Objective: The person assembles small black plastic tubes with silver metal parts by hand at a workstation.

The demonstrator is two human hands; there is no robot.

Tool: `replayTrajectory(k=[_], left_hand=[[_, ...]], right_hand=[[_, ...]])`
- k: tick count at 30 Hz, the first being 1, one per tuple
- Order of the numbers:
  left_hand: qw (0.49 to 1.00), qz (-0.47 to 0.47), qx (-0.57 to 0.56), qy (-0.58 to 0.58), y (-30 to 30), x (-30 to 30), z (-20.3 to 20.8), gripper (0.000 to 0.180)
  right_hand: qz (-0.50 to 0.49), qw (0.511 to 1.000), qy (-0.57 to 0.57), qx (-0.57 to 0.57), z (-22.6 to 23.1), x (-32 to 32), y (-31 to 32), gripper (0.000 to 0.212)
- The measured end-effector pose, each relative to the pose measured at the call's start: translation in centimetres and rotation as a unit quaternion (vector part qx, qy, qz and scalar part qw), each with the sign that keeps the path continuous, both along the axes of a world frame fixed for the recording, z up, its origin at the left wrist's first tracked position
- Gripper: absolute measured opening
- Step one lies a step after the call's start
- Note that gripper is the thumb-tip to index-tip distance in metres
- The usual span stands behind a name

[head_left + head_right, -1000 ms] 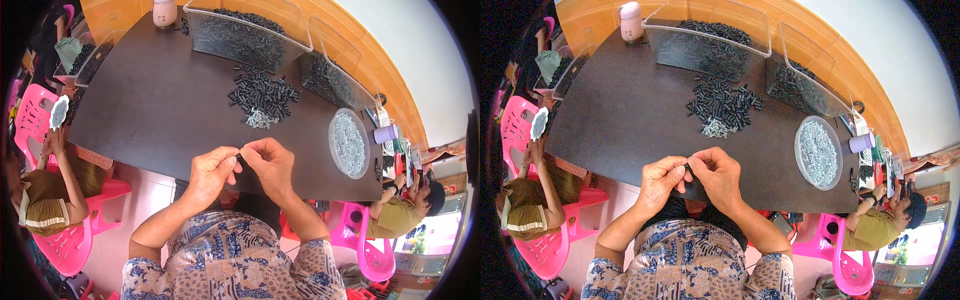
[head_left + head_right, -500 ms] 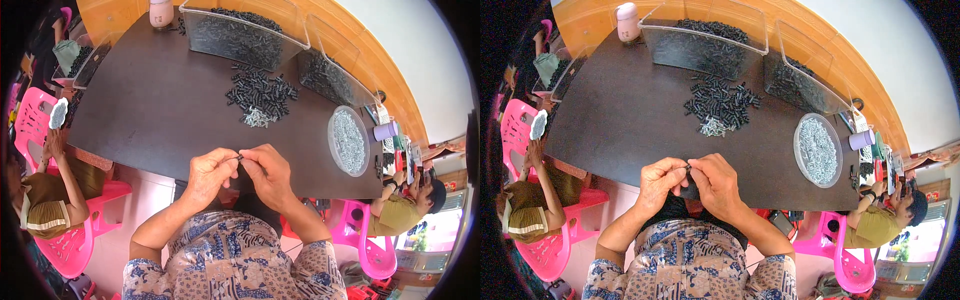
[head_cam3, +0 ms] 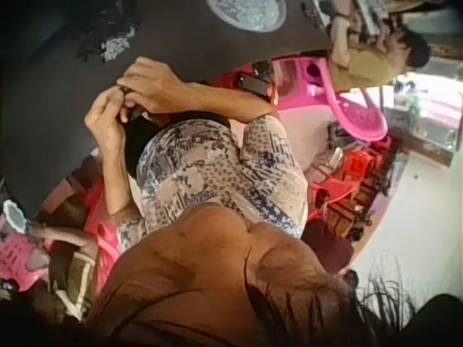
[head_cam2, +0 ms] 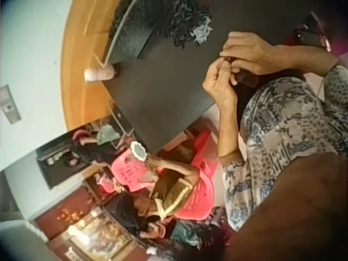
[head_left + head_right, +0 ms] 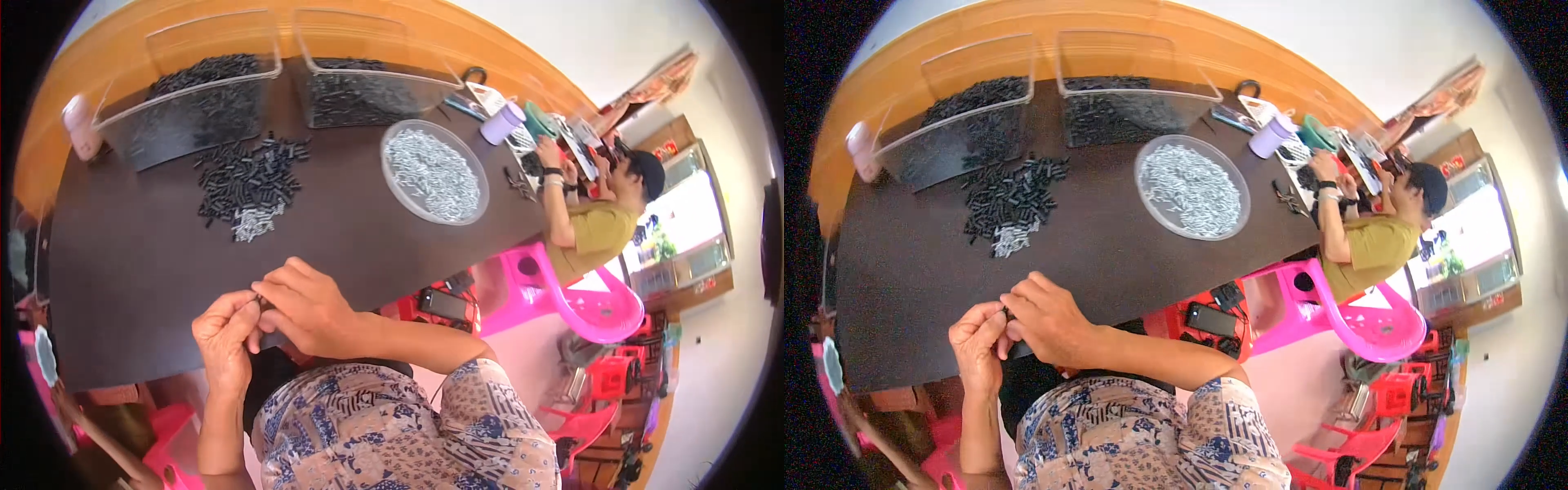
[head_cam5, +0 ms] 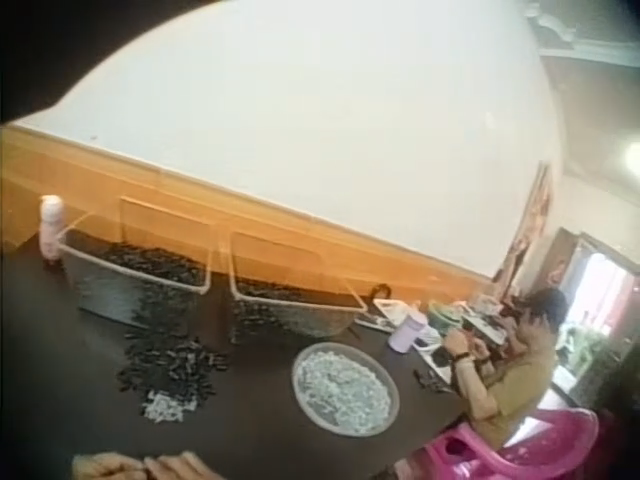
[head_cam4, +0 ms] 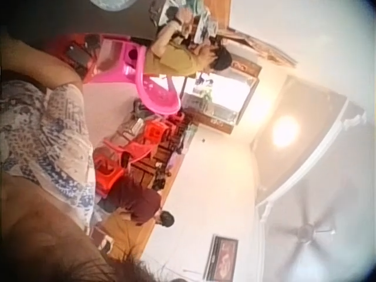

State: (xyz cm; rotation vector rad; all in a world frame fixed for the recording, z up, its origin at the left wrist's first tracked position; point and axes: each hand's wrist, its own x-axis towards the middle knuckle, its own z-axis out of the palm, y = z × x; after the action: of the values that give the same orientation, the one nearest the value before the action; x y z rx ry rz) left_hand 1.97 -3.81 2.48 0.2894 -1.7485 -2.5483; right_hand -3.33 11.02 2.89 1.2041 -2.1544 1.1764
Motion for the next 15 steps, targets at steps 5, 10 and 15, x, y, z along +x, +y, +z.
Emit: replayTrajectory(k=[5, 10, 15], left_hand=[[0.999, -0.039, 0.005, 0.002, 0.8, -0.2, -0.2, 0.015], [0.997, -0.067, 0.005, 0.021, 1.2, -0.4, -0.2, 0.019], [0.996, -0.09, -0.004, 0.019, 1.5, -0.4, -0.3, 0.02]], right_hand=[[0.003, 0.999, 0.029, -0.041, -1.3, -0.2, 1.5, 0.028], [0.042, 0.997, 0.027, -0.06, -0.2, -0.5, 2.7, 0.024], [0.021, 0.997, 0.047, -0.059, -0.3, -0.3, 3.2, 0.027]])
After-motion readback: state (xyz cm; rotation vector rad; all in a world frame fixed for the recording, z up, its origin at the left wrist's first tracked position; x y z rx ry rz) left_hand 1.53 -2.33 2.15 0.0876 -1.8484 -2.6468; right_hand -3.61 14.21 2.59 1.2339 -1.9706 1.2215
